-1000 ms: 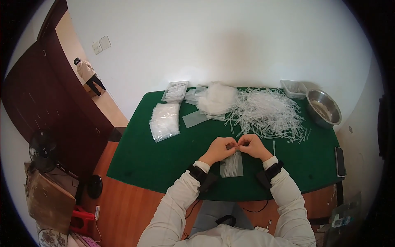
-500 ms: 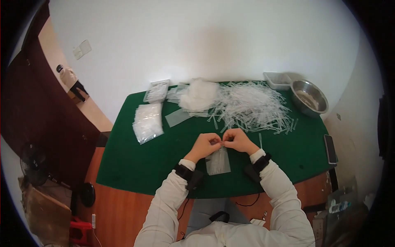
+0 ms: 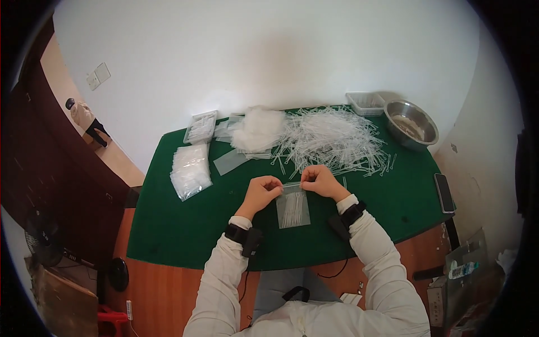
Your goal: The person bags plastic stirrers by hand, placing them into small plastic bags and sealing them. After receiving more stirrers from another person, they continue filling and sealing the bags one at a time.
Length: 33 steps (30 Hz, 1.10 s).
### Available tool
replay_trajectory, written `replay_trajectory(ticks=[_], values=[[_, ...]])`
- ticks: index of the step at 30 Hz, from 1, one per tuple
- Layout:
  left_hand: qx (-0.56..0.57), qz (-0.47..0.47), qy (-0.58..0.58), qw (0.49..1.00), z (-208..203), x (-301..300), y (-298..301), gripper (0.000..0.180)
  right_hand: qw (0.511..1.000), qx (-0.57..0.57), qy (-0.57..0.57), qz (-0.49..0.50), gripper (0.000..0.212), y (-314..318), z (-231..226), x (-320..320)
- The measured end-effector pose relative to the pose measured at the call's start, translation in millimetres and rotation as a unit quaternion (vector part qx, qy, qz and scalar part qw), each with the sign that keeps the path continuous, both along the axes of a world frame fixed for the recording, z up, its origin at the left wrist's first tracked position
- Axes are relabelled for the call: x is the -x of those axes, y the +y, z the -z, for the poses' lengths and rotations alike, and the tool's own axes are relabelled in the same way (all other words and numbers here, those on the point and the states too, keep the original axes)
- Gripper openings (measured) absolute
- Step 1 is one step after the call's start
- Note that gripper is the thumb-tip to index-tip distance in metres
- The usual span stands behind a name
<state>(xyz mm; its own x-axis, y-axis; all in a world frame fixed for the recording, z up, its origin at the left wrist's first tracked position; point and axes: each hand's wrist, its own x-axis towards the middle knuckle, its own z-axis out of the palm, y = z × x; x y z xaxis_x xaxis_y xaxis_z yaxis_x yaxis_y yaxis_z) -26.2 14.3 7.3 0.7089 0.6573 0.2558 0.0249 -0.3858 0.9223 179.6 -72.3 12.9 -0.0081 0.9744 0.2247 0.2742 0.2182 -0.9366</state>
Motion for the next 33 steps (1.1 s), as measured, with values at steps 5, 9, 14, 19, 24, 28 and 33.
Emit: replay_trajectory(ticks=[5,9,14,19,24,28,33], values=[[0.022,-0.001,-0.003,1.0,0.7,0.9,1.0,0.006,1.0,0.003,0.002,0.004,0.006,0.2,0.6,-2.7],[0.007,-0.009,0.01,1.0,-0.6,0.2,-0.4,0.006,1.0,-0.008,0.021,0.018,0.007,0.7,0.7,-0.7],[-0.05,-0.018,0.024,0.998,-4.0,-3.9,-11.6,0.006,0.988,-0.118,-0.092,0.039,0.009,-5.3,-7.1,15.2],[-0.093,-0.021,0.027,0.995,-5.8,-7.7,-17.8,0.008,0.975,-0.147,-0.164,0.018,0.012,-6.4,-8.3,27.9],[-0.075,-0.02,0.019,0.997,-2.9,-7.4,-14.5,0.008,0.986,-0.09,-0.135,0.022,0.01,-6.6,-7.8,27.3],[-0.047,-0.022,0.002,0.999,-2.0,-5.5,-9.6,0.007,0.995,-0.054,-0.081,0.029,0.009,-5.1,-6.9,20.0],[-0.008,-0.02,-0.01,1.0,-4.5,-1.7,-6.0,0.005,0.999,-0.002,-0.005,0.039,0.006,-0.9,-1.5,2.0]])
